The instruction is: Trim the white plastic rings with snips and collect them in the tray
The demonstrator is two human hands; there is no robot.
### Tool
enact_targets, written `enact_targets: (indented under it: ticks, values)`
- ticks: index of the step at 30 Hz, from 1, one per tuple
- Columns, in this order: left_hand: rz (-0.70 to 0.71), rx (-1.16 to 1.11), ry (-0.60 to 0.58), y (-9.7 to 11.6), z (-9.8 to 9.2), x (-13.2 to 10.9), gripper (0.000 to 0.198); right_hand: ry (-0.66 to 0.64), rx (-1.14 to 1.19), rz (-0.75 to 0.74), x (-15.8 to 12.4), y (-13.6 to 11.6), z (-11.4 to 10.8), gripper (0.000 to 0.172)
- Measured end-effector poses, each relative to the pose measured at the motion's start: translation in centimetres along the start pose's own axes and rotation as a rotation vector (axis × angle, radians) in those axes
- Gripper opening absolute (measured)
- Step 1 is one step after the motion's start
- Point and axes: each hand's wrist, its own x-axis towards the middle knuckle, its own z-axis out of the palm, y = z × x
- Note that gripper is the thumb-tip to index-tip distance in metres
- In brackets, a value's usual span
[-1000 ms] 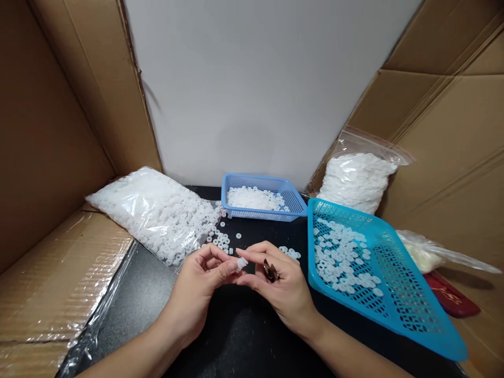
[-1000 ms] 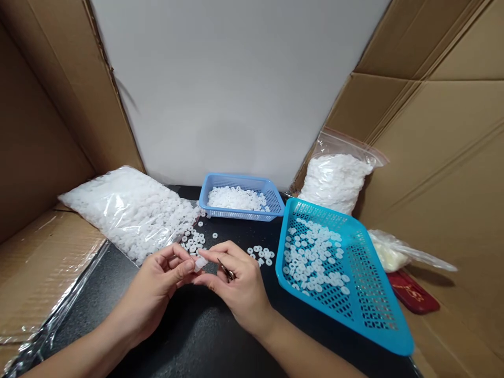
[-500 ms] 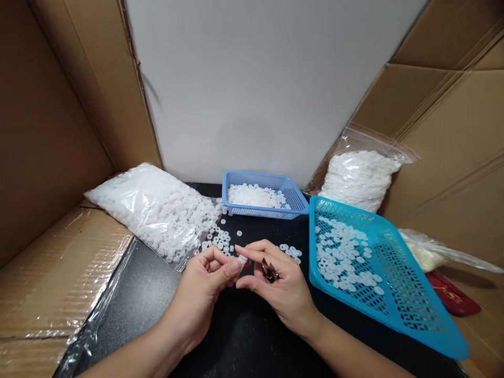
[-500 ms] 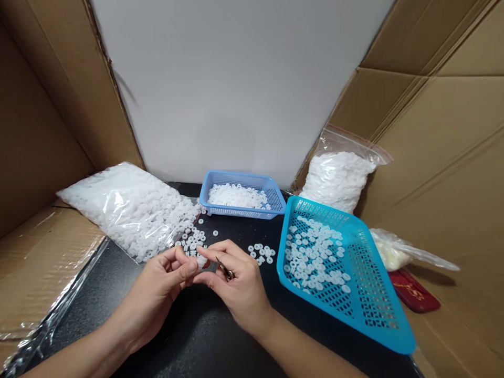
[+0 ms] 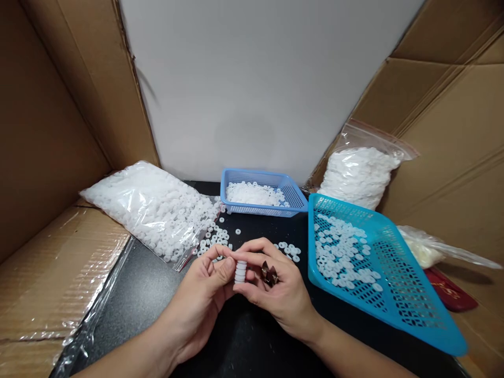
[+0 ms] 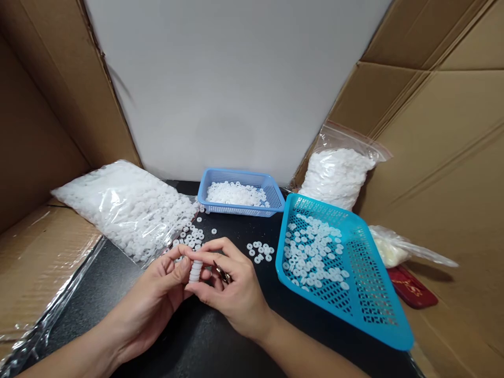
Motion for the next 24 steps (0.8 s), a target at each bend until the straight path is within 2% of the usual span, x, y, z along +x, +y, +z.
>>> enact_targets:
  ticks: [6, 15, 21, 24]
  values:
    - [-0.025, 0.004, -0.063, 0.57, 0.07, -0.21, 0.034, -0.020, 0.063, -0.002, -0.29, -0.10, -0.33, 0.045]
    - [0.018, 0.019, -0.025, 0.23, 0.12, -0.36, 0.031, 0.003, -0.012, -0.122, -0.16, -0.60, -0.44, 0.041]
    - [0.030, 0.027, 0.046, 0.38, 0.18, -0.51, 0.038, 0.023, -0.032, -0.131, -0.34, -0.68, -0.43, 0.034]
    - [0.030, 0.024, 0.028, 0.38, 0.10, -0.50, 0.038, 0.022, 0.003, -0.122, -0.32, -0.68, -0.38, 0.031]
